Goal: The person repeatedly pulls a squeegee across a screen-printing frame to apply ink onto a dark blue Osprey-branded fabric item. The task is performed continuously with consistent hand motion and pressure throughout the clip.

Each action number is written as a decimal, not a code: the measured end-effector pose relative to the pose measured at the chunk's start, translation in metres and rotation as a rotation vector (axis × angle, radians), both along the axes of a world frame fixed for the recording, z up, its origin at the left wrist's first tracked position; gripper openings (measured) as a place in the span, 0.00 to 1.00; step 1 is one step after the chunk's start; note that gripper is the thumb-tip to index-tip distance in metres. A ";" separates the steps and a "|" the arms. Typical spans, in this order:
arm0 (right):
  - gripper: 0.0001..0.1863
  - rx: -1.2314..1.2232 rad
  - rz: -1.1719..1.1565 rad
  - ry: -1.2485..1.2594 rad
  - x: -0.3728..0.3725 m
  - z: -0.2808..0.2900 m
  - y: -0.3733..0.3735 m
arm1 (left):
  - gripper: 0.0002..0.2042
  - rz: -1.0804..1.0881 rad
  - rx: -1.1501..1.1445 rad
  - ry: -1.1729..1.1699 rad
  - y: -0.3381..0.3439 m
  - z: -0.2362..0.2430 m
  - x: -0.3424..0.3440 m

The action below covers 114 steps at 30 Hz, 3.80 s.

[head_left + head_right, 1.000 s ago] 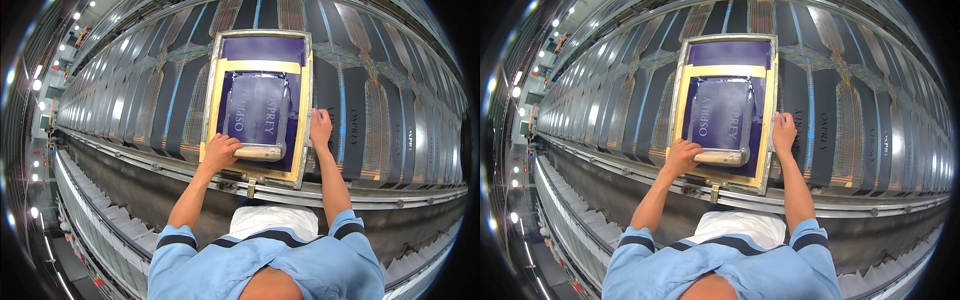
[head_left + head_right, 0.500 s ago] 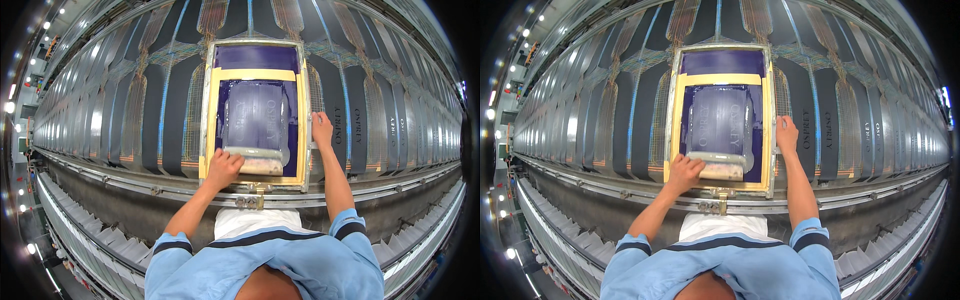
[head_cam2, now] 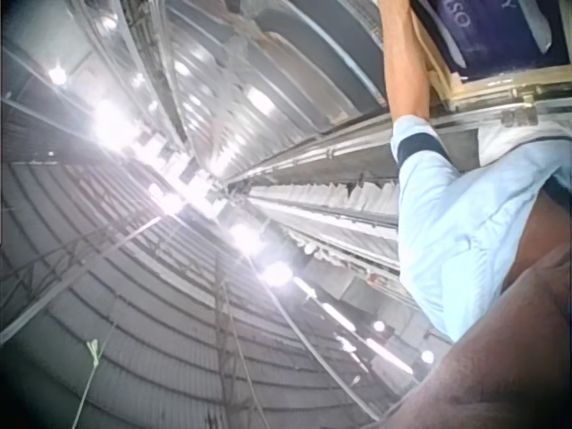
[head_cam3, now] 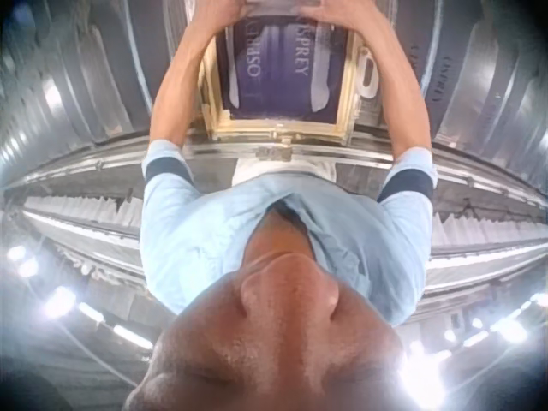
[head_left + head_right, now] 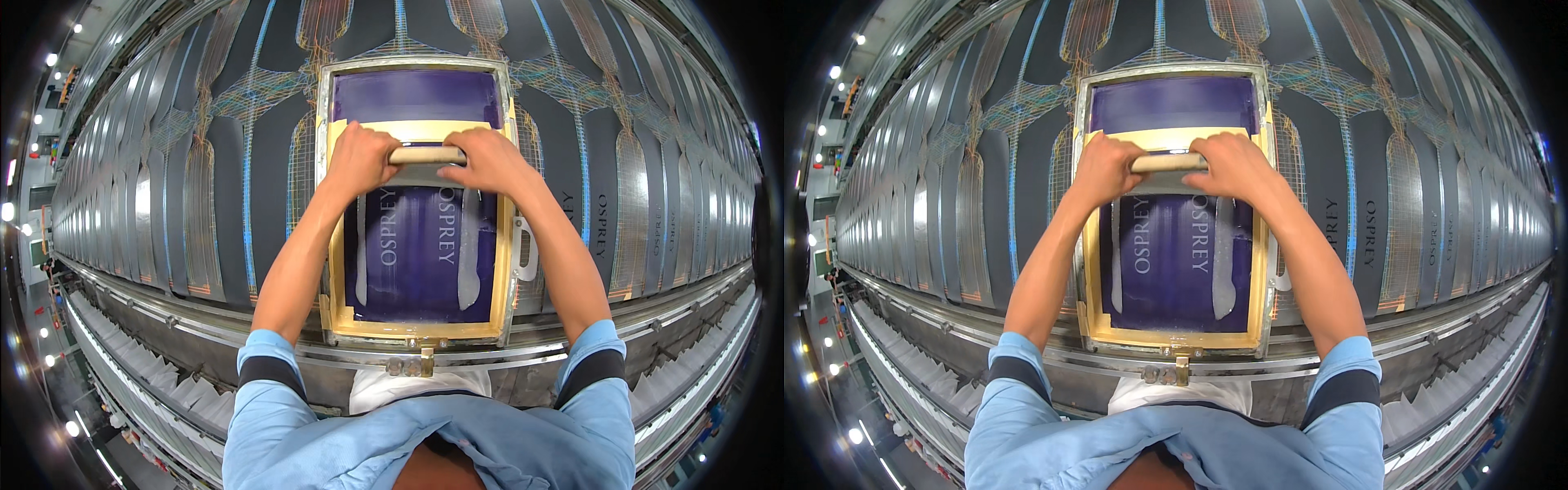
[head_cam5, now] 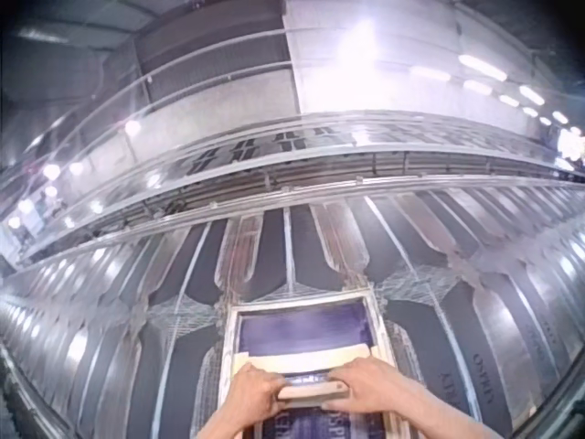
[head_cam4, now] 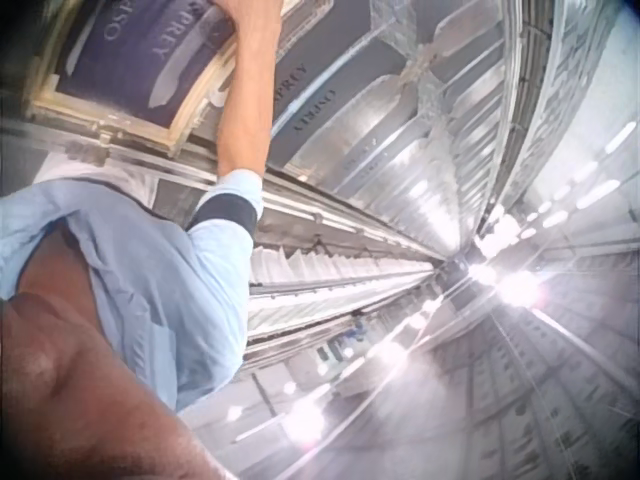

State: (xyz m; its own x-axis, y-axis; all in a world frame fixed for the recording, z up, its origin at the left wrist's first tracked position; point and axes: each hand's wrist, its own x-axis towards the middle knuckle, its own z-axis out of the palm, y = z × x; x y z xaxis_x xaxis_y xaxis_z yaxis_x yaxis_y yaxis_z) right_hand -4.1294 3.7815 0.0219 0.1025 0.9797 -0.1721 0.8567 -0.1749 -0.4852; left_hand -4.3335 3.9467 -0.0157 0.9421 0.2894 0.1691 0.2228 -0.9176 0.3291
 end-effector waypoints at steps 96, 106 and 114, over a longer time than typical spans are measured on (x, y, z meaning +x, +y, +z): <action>0.18 0.208 -0.656 0.079 -0.297 -0.093 0.095 | 0.17 0.003 0.151 -0.081 0.142 -0.034 -0.395; 0.17 0.159 0.005 -0.089 -0.297 -0.023 0.245 | 0.10 0.038 -0.047 0.024 0.248 -0.003 -0.303; 0.16 0.165 -0.025 -0.145 -0.329 -0.062 0.225 | 0.06 0.091 -0.113 -0.012 0.216 -0.019 -0.329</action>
